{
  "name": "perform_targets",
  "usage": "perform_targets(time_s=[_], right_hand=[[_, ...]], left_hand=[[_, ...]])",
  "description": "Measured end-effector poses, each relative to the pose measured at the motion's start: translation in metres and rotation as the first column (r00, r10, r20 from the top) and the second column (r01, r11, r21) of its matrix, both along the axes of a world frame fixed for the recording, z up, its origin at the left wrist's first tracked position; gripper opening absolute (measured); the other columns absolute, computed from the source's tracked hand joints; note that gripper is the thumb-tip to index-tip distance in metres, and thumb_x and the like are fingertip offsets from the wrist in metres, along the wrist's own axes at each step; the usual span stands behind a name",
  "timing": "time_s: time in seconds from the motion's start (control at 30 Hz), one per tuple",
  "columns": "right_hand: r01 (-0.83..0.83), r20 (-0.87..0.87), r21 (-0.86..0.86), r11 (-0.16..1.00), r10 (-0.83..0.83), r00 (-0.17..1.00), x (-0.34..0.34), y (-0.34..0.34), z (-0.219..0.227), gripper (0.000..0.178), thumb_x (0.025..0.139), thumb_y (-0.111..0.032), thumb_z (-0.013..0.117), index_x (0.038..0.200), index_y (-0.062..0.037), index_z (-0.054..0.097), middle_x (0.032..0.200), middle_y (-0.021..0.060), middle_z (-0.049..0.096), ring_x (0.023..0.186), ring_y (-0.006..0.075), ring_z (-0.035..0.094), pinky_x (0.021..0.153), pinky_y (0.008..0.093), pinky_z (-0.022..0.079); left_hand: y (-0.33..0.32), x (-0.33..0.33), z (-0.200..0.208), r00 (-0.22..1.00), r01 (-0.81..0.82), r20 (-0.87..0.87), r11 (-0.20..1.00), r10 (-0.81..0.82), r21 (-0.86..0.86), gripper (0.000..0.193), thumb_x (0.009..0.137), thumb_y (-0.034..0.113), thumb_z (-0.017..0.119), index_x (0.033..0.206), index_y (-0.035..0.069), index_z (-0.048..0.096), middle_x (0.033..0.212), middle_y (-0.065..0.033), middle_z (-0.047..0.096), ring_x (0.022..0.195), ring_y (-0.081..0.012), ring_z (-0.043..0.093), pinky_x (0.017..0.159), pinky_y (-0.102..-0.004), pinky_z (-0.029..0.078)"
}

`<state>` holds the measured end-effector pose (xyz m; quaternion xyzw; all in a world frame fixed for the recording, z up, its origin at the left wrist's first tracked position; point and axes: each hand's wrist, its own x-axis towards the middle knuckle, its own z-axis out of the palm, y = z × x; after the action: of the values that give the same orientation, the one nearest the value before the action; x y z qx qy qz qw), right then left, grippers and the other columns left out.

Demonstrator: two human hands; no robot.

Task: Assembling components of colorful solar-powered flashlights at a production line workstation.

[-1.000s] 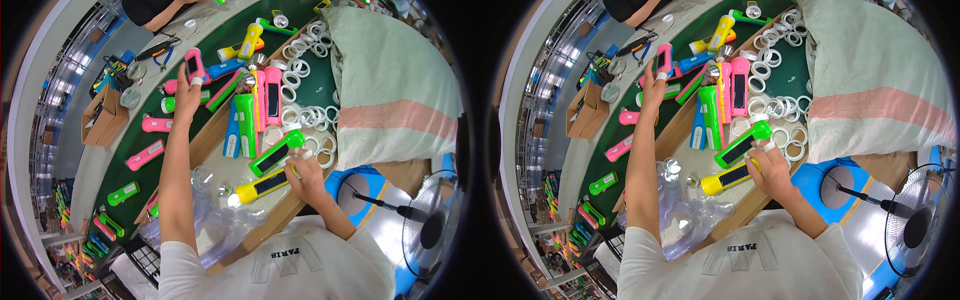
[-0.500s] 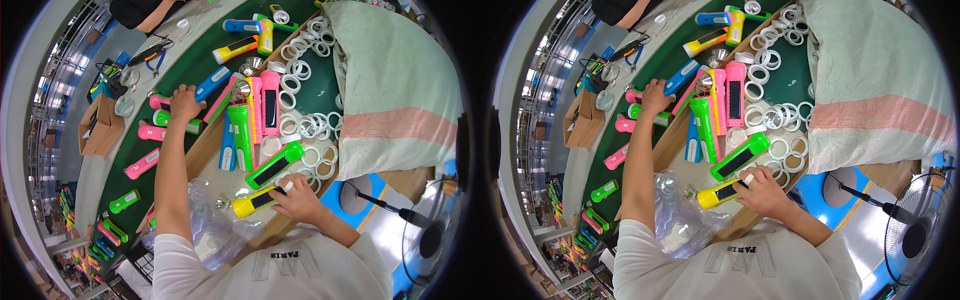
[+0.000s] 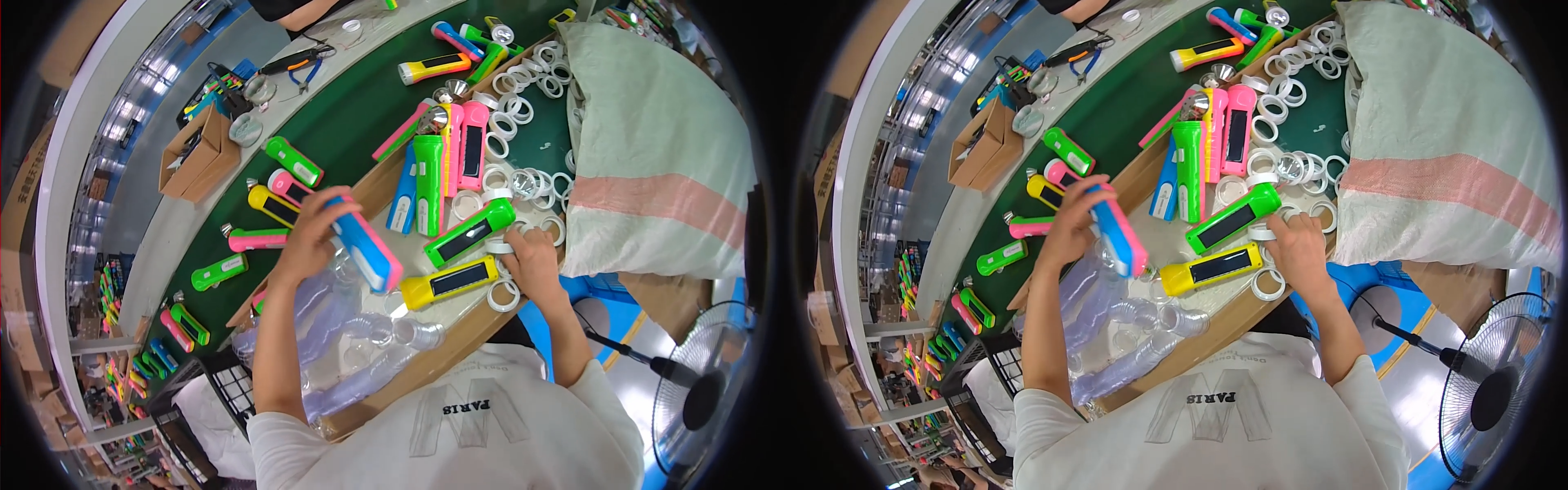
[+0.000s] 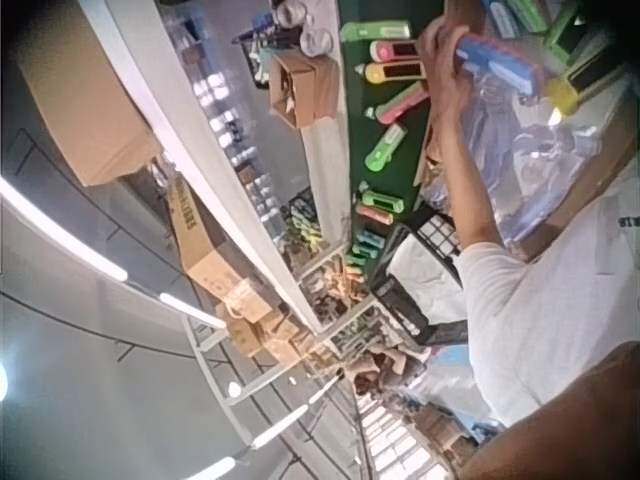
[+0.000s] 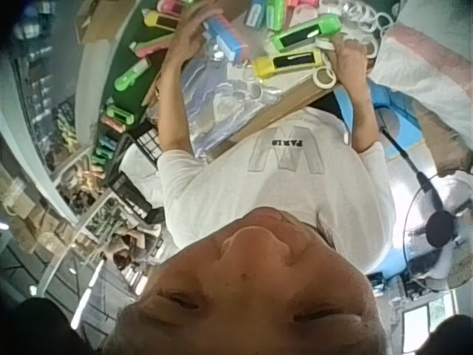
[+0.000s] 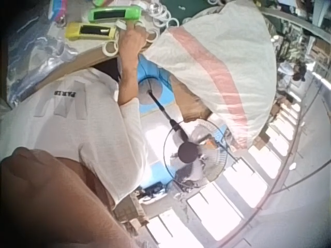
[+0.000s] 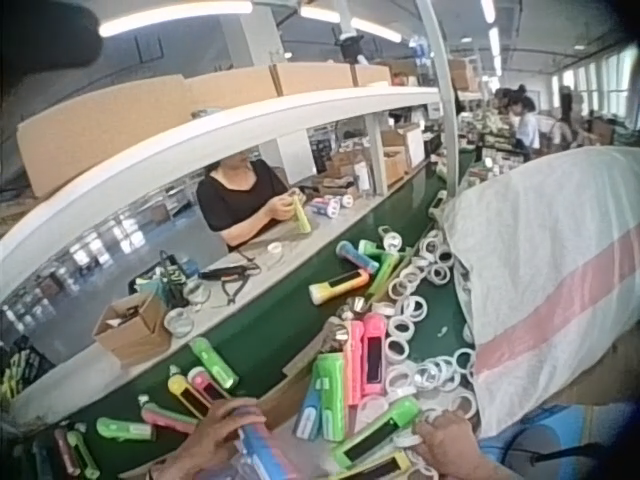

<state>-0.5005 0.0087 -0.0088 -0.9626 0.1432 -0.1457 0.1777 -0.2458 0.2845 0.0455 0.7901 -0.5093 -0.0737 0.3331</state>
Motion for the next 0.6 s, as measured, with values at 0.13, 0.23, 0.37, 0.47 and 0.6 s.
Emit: perform_targets(time_s=[0.13, 0.23, 0.37, 0.47, 0.6], right_hand=[[0.113, 0.118, 0.115, 0.987, -0.126, 0.985, -0.003, 0.003, 0.020, 0.026, 0.072, -0.009, 0.071, 0.094, -0.0027, 0.058, 0.078, 0.0184, 0.057, 0.075, 0.0391, 0.056, 0.063, 0.0464, 0.044], [0.122, -0.062, 0.565, 0.816, -0.105, 0.993, -0.002, 0.005, 0.043, 0.020, 0.082, -0.013, 0.067, 0.095, -0.0030, 0.055, 0.085, 0.0145, 0.062, 0.071, 0.0264, 0.063, 0.057, 0.0341, 0.048], [-0.039, 0.041, 0.999, -0.020, 0.097, 0.994, -0.012, 0.029, 0.044, 0.038, 0.089, -0.030, 0.066, 0.108, -0.0022, 0.049, 0.102, 0.0132, 0.063, 0.076, 0.0166, 0.064, 0.059, 0.0250, 0.051], [-0.114, 0.163, 0.934, -0.340, 0.120, 0.979, -0.012, 0.056, 0.025, 0.042, 0.097, -0.040, 0.051, 0.113, -0.0016, 0.046, 0.115, 0.0215, 0.059, 0.084, 0.0187, 0.063, 0.068, 0.0286, 0.054], [-0.110, 0.145, 0.978, -0.178, 0.196, 0.970, 0.007, 0.088, 0.024, 0.033, 0.099, -0.030, 0.051, 0.115, -0.0014, 0.052, 0.109, 0.0071, 0.055, 0.092, 0.0127, 0.053, 0.082, 0.0254, 0.045]], left_hand=[[0.000, -0.034, -0.023, 0.982, 0.029, 0.178, 0.988, -0.056, 0.150, 0.067, 0.060, -0.016, 0.061, 0.117, 0.020, 0.062, 0.136, -0.0142, 0.042, 0.129, -0.0365, 0.039, 0.105, -0.0438, 0.037], [-0.007, -0.054, -0.033, 0.903, -0.377, 0.217, 0.926, 0.370, -0.013, 0.058, 0.070, -0.007, 0.064, 0.123, 0.011, 0.055, 0.131, -0.0177, 0.045, 0.120, -0.0367, 0.046, 0.097, -0.0454, 0.042], [0.019, -0.061, -0.037, 0.846, -0.470, 0.405, 0.842, 0.346, 0.264, 0.039, 0.071, 0.005, 0.070, 0.109, 0.002, 0.062, 0.110, -0.0133, 0.056, 0.106, -0.0319, 0.052, 0.092, -0.0423, 0.040], [0.027, -0.067, -0.051, 0.836, -0.442, 0.466, 0.860, 0.290, 0.257, 0.034, 0.069, 0.006, 0.070, 0.102, 0.007, 0.067, 0.104, -0.0098, 0.058, 0.103, -0.0288, 0.051, 0.092, -0.0414, 0.038], [0.029, -0.072, -0.039, 0.831, -0.375, 0.465, 0.925, 0.305, 0.064, 0.025, 0.070, 0.005, 0.070, 0.094, 0.009, 0.071, 0.099, -0.0094, 0.059, 0.099, -0.0289, 0.052, 0.087, -0.0402, 0.042]])
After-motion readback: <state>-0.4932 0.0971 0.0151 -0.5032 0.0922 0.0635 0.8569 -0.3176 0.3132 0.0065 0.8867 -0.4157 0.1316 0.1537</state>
